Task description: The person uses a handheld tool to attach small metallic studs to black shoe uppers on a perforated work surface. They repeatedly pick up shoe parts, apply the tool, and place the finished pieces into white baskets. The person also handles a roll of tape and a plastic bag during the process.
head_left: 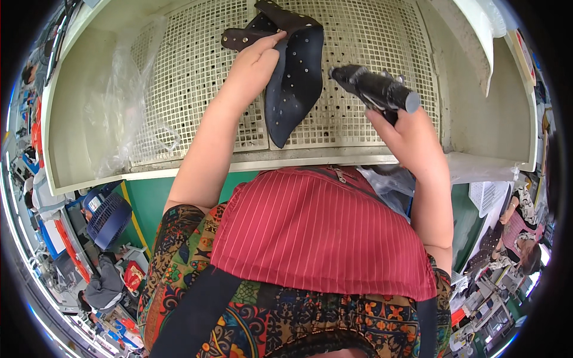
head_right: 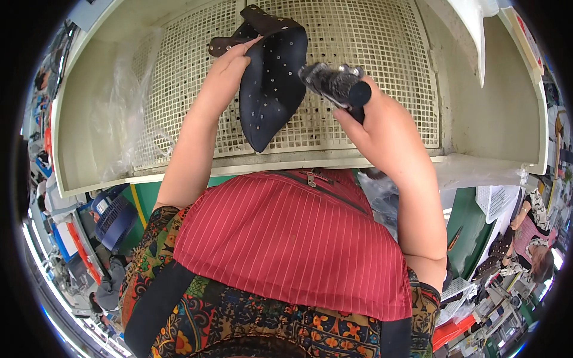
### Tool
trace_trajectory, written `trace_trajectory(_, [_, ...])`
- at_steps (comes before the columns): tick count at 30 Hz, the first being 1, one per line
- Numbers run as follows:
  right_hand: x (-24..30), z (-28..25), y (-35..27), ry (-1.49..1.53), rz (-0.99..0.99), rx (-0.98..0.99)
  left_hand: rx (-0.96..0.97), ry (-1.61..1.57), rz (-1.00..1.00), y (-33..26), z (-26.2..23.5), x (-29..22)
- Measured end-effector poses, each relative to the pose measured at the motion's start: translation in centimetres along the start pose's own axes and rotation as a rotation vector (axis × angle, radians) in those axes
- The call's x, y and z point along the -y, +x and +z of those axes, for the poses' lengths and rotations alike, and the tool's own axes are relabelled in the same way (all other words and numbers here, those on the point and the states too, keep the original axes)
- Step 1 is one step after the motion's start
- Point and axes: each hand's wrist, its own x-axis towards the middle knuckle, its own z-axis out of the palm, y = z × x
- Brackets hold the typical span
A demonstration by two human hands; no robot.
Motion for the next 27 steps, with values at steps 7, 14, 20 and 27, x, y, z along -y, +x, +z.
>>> trace_trajectory(7, [0.2,-0.3,-1.2,-0.09,-0.016,0.14,-0.032,-0.006,0.012,-0.7,-0.4,-0.2])
trace_trajectory(14, [-0.3,-0.8,-1.9,-0.076,0.003,-0.006,-0.018,-0.036,0.006,-0.8,0.0,0.1])
trace_trajectory(20, [1.0,-1.5,-3.6,-0.1,0.073,0.215,-0.037,-0.094,-0.044,-1.1,0.0,0.5])
trace_trajectory(27, [-2.6,-0.5,-2.5,0.034,0.029,-0.016,-0.012,-0.088,-0.031,-1.1,0.1,-0.7])
